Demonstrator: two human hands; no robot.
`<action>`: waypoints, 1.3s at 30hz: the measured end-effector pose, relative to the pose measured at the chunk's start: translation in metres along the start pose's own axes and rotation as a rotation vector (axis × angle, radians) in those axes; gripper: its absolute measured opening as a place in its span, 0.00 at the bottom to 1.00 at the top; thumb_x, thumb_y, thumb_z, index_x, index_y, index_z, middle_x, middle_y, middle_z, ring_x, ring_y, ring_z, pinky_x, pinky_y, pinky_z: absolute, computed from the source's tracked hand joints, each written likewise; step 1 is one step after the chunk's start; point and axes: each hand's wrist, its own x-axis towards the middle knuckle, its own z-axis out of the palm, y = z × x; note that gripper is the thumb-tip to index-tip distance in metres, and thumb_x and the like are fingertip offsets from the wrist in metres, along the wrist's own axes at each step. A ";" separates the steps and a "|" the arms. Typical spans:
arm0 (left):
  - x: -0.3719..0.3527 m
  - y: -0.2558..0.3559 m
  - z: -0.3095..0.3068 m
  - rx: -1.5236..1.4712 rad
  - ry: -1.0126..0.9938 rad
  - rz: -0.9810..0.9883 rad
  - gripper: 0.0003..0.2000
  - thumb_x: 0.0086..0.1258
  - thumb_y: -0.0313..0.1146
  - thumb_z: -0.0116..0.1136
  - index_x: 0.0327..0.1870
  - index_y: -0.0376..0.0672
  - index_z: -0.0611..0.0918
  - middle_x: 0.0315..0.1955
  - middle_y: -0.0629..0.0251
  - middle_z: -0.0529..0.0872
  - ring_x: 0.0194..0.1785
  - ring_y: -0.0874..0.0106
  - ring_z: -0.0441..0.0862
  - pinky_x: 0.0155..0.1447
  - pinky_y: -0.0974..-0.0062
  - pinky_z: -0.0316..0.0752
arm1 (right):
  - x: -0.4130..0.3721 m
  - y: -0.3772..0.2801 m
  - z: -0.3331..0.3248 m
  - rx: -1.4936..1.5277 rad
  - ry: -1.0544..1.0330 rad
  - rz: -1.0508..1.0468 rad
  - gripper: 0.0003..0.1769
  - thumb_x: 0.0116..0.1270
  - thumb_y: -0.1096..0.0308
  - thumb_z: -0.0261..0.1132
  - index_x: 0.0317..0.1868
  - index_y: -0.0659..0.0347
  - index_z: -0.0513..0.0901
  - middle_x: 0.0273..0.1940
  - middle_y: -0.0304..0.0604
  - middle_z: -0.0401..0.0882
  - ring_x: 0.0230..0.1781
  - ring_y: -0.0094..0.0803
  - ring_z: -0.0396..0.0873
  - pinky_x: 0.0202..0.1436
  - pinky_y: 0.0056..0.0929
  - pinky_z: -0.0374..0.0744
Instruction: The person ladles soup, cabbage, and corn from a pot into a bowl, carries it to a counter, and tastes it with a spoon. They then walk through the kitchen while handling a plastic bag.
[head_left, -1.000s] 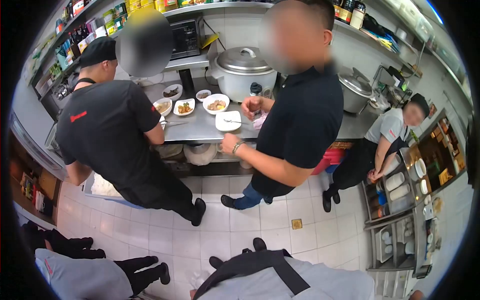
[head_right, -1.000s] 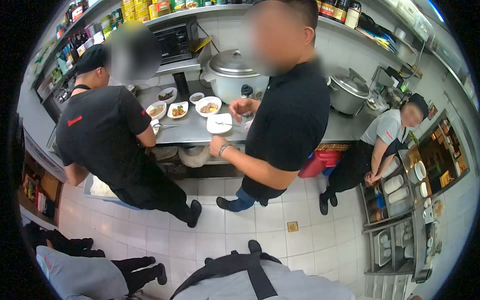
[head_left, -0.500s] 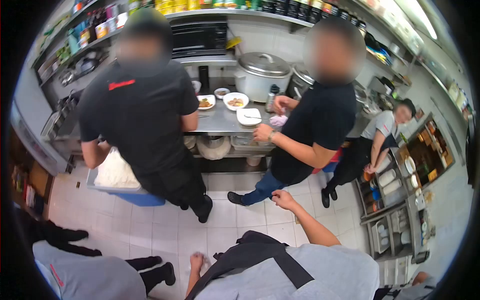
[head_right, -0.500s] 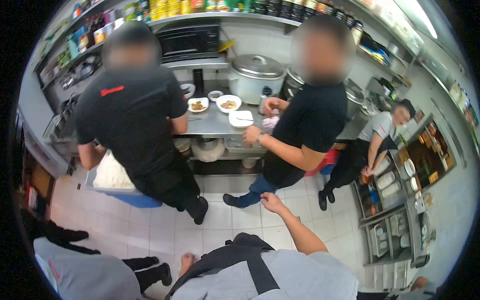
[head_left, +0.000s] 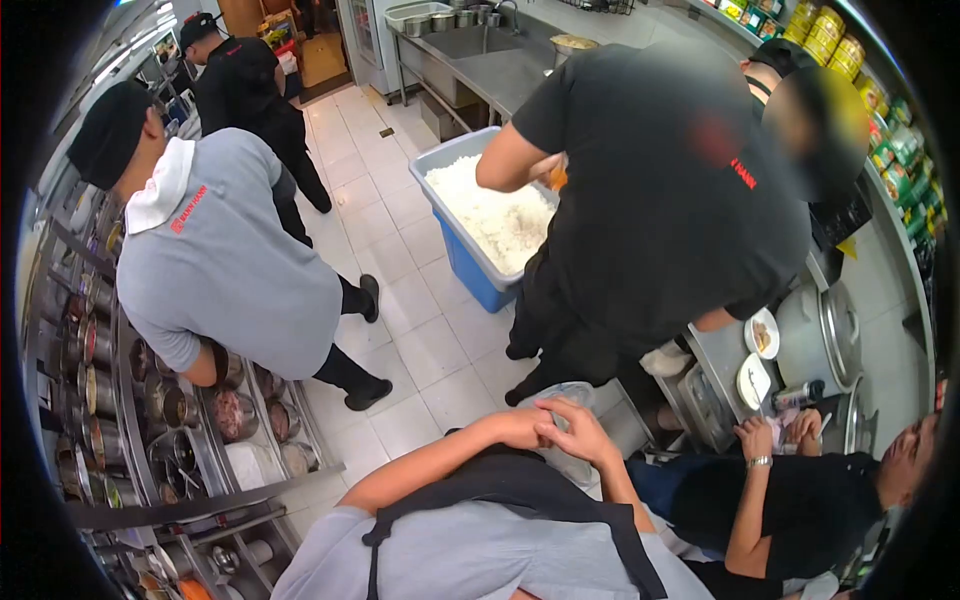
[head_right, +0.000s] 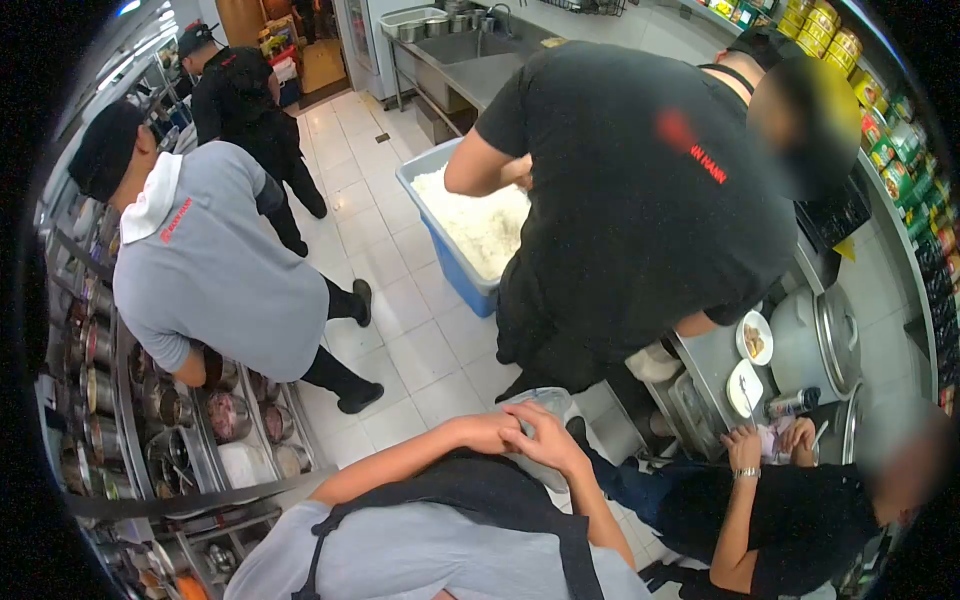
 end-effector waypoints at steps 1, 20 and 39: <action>-0.010 0.004 -0.023 0.021 0.070 -0.040 0.09 0.65 0.31 0.56 0.34 0.33 0.82 0.29 0.51 0.85 0.35 0.56 0.82 0.43 0.60 0.74 | 0.019 0.006 -0.004 0.032 -0.056 0.006 0.25 0.66 0.52 0.66 0.55 0.63 0.82 0.46 0.54 0.83 0.53 0.46 0.81 0.56 0.39 0.77; -0.167 -0.109 -0.355 -0.578 0.097 -0.135 0.12 0.74 0.35 0.58 0.47 0.34 0.84 0.35 0.64 0.88 0.41 0.76 0.83 0.49 0.75 0.77 | 0.322 -0.052 0.095 0.236 0.130 0.099 0.20 0.72 0.54 0.62 0.38 0.66 0.81 0.26 0.45 0.78 0.27 0.27 0.71 0.31 0.35 0.71; -0.353 -0.268 -0.569 -0.869 0.513 0.033 0.08 0.76 0.33 0.57 0.45 0.37 0.81 0.29 0.69 0.83 0.32 0.78 0.80 0.39 0.77 0.78 | 0.706 -0.067 0.167 0.909 -0.257 0.332 0.13 0.65 0.59 0.66 0.37 0.62 0.82 0.30 0.35 0.82 0.32 0.23 0.79 0.38 0.22 0.75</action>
